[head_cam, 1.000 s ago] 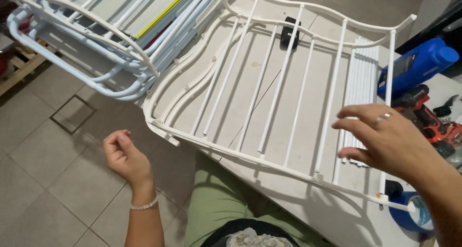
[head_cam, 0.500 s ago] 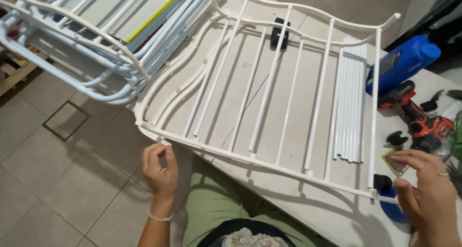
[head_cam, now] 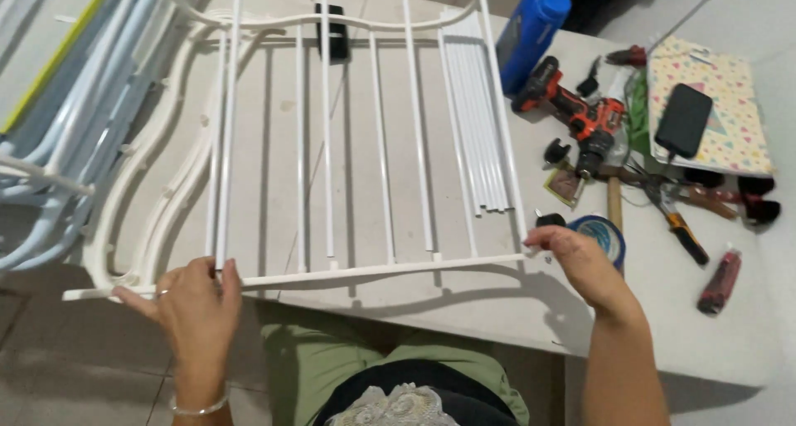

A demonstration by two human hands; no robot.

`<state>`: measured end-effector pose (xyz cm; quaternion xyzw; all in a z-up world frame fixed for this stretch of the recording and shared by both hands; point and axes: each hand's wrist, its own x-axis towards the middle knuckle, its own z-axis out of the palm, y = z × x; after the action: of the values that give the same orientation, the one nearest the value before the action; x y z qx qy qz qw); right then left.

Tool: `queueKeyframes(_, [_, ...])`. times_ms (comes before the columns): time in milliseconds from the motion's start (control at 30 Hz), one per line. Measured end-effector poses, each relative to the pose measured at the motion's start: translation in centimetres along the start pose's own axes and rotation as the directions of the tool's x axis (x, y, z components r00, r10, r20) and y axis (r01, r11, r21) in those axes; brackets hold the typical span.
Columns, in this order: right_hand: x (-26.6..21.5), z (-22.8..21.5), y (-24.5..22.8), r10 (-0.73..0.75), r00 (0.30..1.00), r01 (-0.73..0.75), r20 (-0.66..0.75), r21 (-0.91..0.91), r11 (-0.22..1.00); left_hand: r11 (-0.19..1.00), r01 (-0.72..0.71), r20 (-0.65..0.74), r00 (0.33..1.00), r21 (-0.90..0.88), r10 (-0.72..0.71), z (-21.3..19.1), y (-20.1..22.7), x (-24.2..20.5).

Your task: The person assembles a white metal rack by inserting white plastic rods into the frame slots. They align the rods and push them into place, then lift and reposition the frame to continue the assembly.

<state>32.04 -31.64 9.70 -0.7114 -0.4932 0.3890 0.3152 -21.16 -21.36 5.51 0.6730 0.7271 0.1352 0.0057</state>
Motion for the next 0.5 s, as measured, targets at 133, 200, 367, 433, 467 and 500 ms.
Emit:
queueKeyframes(133, [-0.7, 1.6, 1.1, -0.084, 0.996, 0.089, -0.033, 0.202, 0.975, 0.999, 0.032, -0.023, 0.999, 0.007, -0.031, 1.5, -0.9, 0.2])
queueKeyframes(200, [-0.3, 2.7, 3.2, -0.059, 0.981, 0.167, -0.185, 0.644, 0.746, 0.988, -0.009, -0.173, 0.985, -0.153, -0.018, 1.8, -1.3, -0.2])
queueKeyframes(367, [-0.5, 6.5, 4.9, 0.139, 0.951, 0.179, -0.277, 0.857, 0.483, 0.987, -0.055, -0.228, 0.973, -0.148, 0.02, 3.0, -1.3, -0.6])
queueKeyframes(433, [-1.0, 8.3, 4.8, 0.231, 0.921, 0.198, -0.315, 0.886, 0.419, 0.993, -0.047, -0.233, 0.972, -0.107, 0.02, 2.4, 0.1, -1.5])
queueKeyframes(467, [-1.3, 9.3, 4.8, 0.364, 0.804, 0.248, -0.47, 0.822, 0.513, 0.97, -0.116, -0.374, 0.927, -0.212, 0.029, 1.1, 1.9, -1.7])
queueKeyframes(500, [-1.6, 10.2, 4.7, 0.463, 0.643, 0.269, -0.61, 0.746, 0.609, 0.932, -0.199, -0.508, 0.861, -0.302, 0.019, -0.2, 3.7, -2.0])
